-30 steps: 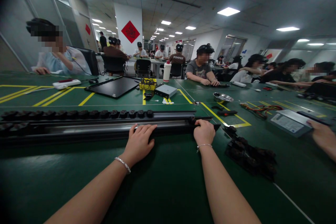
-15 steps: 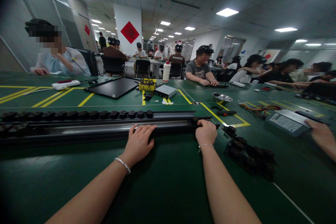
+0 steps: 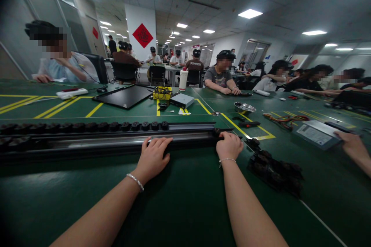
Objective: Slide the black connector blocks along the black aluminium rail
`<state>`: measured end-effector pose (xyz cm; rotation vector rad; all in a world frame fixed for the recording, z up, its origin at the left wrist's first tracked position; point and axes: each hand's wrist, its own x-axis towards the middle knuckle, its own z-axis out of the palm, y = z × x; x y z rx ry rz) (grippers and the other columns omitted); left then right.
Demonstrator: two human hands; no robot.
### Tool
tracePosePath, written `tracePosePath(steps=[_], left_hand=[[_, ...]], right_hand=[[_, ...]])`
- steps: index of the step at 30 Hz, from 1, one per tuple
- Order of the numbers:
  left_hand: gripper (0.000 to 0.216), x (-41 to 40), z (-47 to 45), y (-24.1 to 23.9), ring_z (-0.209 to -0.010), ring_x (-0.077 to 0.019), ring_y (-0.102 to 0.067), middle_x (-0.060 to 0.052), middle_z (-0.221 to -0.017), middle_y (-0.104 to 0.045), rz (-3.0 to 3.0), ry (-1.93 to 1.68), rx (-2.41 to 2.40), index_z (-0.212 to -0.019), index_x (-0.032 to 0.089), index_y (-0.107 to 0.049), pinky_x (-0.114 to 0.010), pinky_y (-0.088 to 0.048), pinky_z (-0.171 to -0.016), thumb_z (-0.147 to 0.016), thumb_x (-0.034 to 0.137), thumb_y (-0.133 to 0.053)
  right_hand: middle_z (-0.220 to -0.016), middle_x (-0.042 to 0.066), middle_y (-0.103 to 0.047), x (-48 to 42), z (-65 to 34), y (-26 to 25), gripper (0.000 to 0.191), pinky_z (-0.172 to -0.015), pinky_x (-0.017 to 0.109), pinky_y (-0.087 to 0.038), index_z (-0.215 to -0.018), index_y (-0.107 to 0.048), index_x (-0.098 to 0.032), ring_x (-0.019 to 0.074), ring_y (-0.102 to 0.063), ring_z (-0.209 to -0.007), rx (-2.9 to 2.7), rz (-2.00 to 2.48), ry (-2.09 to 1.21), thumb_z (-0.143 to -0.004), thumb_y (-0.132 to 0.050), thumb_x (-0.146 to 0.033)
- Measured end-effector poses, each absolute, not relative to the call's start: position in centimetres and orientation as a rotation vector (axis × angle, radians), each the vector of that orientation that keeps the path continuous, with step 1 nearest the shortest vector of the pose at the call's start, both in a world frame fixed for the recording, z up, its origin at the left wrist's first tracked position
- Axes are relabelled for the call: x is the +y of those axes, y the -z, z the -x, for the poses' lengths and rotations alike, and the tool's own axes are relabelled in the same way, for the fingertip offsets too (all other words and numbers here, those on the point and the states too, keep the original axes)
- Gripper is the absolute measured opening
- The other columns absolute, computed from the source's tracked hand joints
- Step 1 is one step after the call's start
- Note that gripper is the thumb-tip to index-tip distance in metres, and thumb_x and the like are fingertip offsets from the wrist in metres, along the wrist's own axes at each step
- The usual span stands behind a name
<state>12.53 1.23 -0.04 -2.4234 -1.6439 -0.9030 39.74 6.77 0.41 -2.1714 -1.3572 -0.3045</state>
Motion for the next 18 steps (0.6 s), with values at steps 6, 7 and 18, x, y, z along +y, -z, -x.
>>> tracePosePath(steps=[6, 7, 18], left_hand=[[0.045, 1.22, -12.56, 0.07, -0.110, -0.0187, -0.048, 0.000, -0.119, -0.058, 2.420, 0.899, -1.649, -0.122, 0.029, -0.047, -0.046, -0.017, -0.107, -0.077, 0.025, -0.048], [0.045, 1.21, -12.57, 0.08, -0.110, -0.0186, -0.048, 0.000, -0.119, -0.059, 2.420, 0.896, -1.650, -0.122, 0.029, -0.047, -0.046, -0.017, -0.107, -0.077, 0.025, -0.048], [0.045, 1.27, -12.51, 0.12, -0.111, -0.0184, -0.048, 0.000, -0.119, -0.058, 2.426, 0.898, -1.644, -0.122, 0.029, -0.046, -0.046, -0.016, -0.107, -0.077, 0.026, -0.049]], right_hand=[[-0.099, 0.005, -0.057, 6.49, -39.67, -0.52, 0.031, -0.086, 0.037, -0.030, -0.087, -0.065, -0.024, 0.0221, -0.044, -0.101, -1.302, 2.201, 0.302, -0.067, -0.043, -0.012], [-0.101, 0.005, -0.057, 6.47, -39.68, -0.50, 0.031, -0.086, 0.037, -0.030, -0.087, -0.065, -0.024, 0.0221, -0.044, -0.101, -1.287, 2.201, 0.301, -0.067, -0.043, -0.013], [-0.109, 0.005, -0.052, 6.41, -39.64, -0.30, 0.029, -0.089, 0.039, -0.030, -0.086, -0.064, -0.025, 0.0231, -0.042, -0.105, -1.237, 2.188, 0.311, -0.068, -0.044, -0.012]])
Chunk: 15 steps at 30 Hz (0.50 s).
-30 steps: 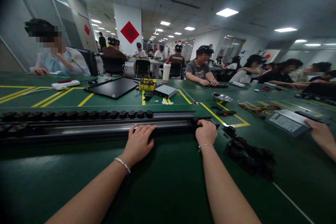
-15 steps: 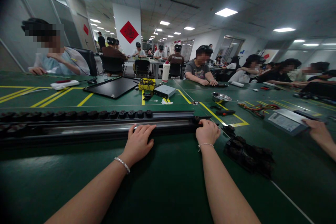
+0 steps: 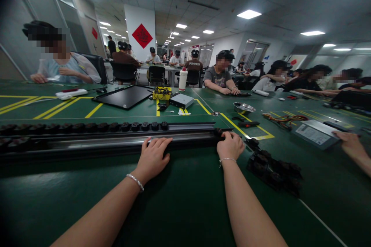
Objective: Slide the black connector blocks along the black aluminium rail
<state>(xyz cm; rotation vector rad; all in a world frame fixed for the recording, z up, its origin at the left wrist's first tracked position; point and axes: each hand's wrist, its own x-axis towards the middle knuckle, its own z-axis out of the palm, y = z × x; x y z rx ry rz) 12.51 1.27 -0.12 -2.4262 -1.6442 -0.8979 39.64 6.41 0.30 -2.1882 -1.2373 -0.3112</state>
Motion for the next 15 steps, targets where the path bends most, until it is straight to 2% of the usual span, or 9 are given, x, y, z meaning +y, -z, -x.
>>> tracePosePath(steps=[15], left_hand=[[0.046, 1.20, -12.52, 0.09, -0.110, -0.0190, -0.048, 0.000, -0.119, -0.058, 2.419, 0.884, -1.645, -0.122, 0.029, -0.046, -0.046, -0.017, -0.107, -0.077, 0.026, -0.050]], right_hand=[[-0.123, 0.007, -0.042, 6.69, -40.32, 0.44, 0.030, -0.092, 0.043, -0.033, -0.096, -0.059, -0.026, 0.0257, -0.039, -0.112, -1.128, 2.257, 0.317, -0.072, -0.045, -0.016]])
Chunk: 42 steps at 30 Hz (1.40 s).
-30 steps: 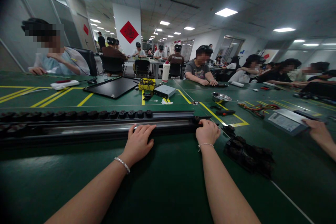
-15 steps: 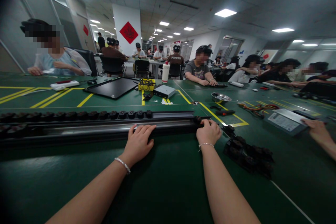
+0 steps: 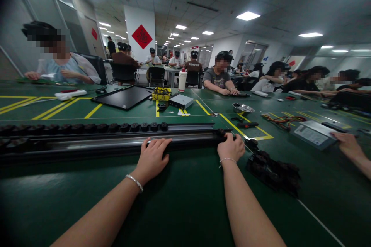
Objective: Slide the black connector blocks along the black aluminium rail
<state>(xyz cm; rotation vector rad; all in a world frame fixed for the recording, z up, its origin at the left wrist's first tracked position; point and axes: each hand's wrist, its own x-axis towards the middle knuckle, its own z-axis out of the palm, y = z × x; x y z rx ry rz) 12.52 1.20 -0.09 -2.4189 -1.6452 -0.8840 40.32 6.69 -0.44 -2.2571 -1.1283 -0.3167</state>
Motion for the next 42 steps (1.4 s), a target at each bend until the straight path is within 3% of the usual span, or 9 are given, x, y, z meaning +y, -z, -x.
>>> tracePosePath(steps=[14, 20, 24, 29, 42], left_hand=[[0.046, 1.1, -12.6, -0.1, -0.110, -0.0192, -0.049, -0.001, -0.119, -0.058, 2.406, 0.838, -1.659, -0.123, 0.030, -0.046, -0.045, -0.017, -0.107, -0.077, 0.027, -0.050], [0.046, 1.1, -12.6, 0.0, -0.110, -0.0188, -0.048, 0.000, -0.119, -0.058, 2.417, 0.891, -1.655, -0.123, 0.030, -0.045, -0.045, -0.017, -0.107, -0.077, 0.026, -0.050], [0.046, 1.1, -12.6, 0.0, -0.110, -0.0187, -0.048, 0.000, -0.119, -0.058, 2.419, 0.901, -1.659, -0.122, 0.030, -0.046, -0.045, -0.017, -0.107, -0.077, 0.026, -0.050], [0.046, 1.1, -12.6, -0.1, -0.111, -0.0195, -0.048, -0.001, -0.119, -0.058, 2.415, 0.863, -1.675, -0.122, 0.030, -0.046, -0.046, -0.017, -0.107, -0.077, 0.026, -0.050], [0.045, 1.1, -12.6, -0.1, -0.110, -0.0193, -0.049, -0.001, -0.119, -0.058, 2.404, 0.846, -1.663, -0.122, 0.030, -0.046, -0.045, -0.018, -0.107, -0.077, 0.026, -0.050]], right_hand=[[-0.120, 0.010, -0.042, 6.8, -40.7, 0.7, 0.032, -0.092, 0.043, -0.031, -0.100, -0.057, -0.023, 0.0277, -0.039, -0.112, -1.120, 2.229, 0.332, -0.071, -0.044, -0.017], [-0.119, 0.011, -0.045, 7.1, -40.5, 0.1, 0.056, -0.096, 0.039, -0.029, -0.121, -0.048, -0.017, 0.0254, -0.038, -0.114, -1.365, 1.974, 0.405, -0.065, -0.042, -0.010], [-0.131, 0.005, -0.036, 7.1, -39.9, 0.3, 0.049, -0.099, 0.040, -0.027, -0.108, -0.061, -0.026, 0.0256, -0.033, -0.119, -1.455, 2.000, 0.375, -0.065, -0.043, -0.010], [-0.123, 0.003, -0.044, 6.9, -39.8, 0.6, 0.038, -0.099, 0.039, -0.029, -0.091, -0.069, -0.029, 0.0235, -0.034, -0.118, -1.471, 2.132, 0.275, -0.067, -0.044, -0.012], [-0.129, 0.006, -0.041, 6.7, -39.5, 0.5, 0.035, -0.099, 0.051, -0.024, -0.094, -0.067, -0.030, 0.0269, -0.025, -0.127, -1.386, 2.280, 0.257, -0.069, -0.047, -0.016]])
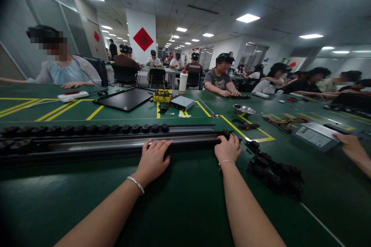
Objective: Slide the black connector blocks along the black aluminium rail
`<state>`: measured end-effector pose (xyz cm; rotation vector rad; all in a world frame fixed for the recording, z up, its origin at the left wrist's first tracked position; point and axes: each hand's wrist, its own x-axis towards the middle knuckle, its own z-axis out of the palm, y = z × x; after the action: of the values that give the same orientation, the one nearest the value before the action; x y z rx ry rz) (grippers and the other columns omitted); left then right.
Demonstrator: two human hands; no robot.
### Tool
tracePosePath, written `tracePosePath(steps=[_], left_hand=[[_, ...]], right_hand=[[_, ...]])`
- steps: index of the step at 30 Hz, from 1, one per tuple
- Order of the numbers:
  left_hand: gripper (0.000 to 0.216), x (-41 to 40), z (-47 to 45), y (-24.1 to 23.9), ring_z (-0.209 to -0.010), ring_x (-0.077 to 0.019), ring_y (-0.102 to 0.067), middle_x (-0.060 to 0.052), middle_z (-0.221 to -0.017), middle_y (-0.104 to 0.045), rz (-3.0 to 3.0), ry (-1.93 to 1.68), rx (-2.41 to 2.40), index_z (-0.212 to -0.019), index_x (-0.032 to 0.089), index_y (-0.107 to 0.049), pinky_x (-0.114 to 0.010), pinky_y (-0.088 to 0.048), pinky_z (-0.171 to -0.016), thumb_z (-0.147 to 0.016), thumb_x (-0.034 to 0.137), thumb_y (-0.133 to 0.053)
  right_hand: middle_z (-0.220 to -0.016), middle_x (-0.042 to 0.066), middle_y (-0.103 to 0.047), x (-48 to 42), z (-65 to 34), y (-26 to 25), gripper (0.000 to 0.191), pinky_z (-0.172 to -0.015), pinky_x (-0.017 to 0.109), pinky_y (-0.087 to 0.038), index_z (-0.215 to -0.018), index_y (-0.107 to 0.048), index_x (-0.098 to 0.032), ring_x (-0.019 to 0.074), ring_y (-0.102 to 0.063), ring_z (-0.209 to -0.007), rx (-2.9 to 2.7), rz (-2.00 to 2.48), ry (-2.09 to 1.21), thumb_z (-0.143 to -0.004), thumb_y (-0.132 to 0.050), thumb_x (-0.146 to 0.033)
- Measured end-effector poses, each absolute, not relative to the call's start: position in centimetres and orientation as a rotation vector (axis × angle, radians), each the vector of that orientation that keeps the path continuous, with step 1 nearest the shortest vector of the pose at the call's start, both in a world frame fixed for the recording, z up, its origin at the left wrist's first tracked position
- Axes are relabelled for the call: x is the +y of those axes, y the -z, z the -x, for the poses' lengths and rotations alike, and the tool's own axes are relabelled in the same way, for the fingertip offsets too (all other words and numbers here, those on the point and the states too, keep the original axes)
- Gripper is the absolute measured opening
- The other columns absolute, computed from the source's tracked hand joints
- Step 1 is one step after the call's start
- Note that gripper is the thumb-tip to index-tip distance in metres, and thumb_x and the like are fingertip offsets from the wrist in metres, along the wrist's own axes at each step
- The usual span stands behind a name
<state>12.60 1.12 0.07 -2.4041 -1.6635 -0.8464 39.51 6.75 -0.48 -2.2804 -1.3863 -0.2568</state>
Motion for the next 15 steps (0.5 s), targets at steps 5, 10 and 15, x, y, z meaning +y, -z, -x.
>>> tracePosePath(steps=[5, 10, 15], left_hand=[[0.046, 1.2, -12.6, 0.0, -0.110, -0.0191, -0.049, 0.000, -0.118, -0.058, 2.404, 0.860, -1.655, -0.122, 0.030, -0.046, -0.046, -0.018, -0.107, -0.077, 0.026, -0.050], [0.046, 1.1, -12.6, -0.1, -0.111, -0.0201, -0.048, -0.002, -0.119, -0.058, 2.414, 0.846, -1.673, -0.123, 0.030, -0.046, -0.047, -0.018, -0.107, -0.077, 0.027, -0.050], [0.046, 1.1, -12.6, -0.1, -0.111, -0.0199, -0.049, -0.002, -0.119, -0.058, 2.409, 0.862, -1.670, -0.123, 0.030, -0.046, -0.046, -0.018, -0.107, -0.077, 0.026, -0.050]], right_hand=[[-0.129, 0.007, -0.041, 6.8, -39.5, 0.5, 0.036, -0.098, 0.052, -0.025, -0.097, -0.066, -0.030, 0.0283, -0.025, -0.127, -1.385, 2.288, 0.261, -0.070, -0.046, -0.016], [-0.130, 0.008, -0.040, 6.8, -39.9, 0.5, 0.038, -0.098, 0.053, -0.025, -0.100, -0.065, -0.031, 0.0291, -0.024, -0.128, -1.390, 2.307, 0.250, -0.071, -0.044, -0.016], [-0.128, 0.005, -0.041, 6.8, -40.7, 0.1, 0.044, -0.098, 0.056, -0.024, -0.104, -0.062, -0.035, 0.0296, -0.024, -0.128, -1.457, 2.319, 0.207, -0.068, -0.046, -0.016]])
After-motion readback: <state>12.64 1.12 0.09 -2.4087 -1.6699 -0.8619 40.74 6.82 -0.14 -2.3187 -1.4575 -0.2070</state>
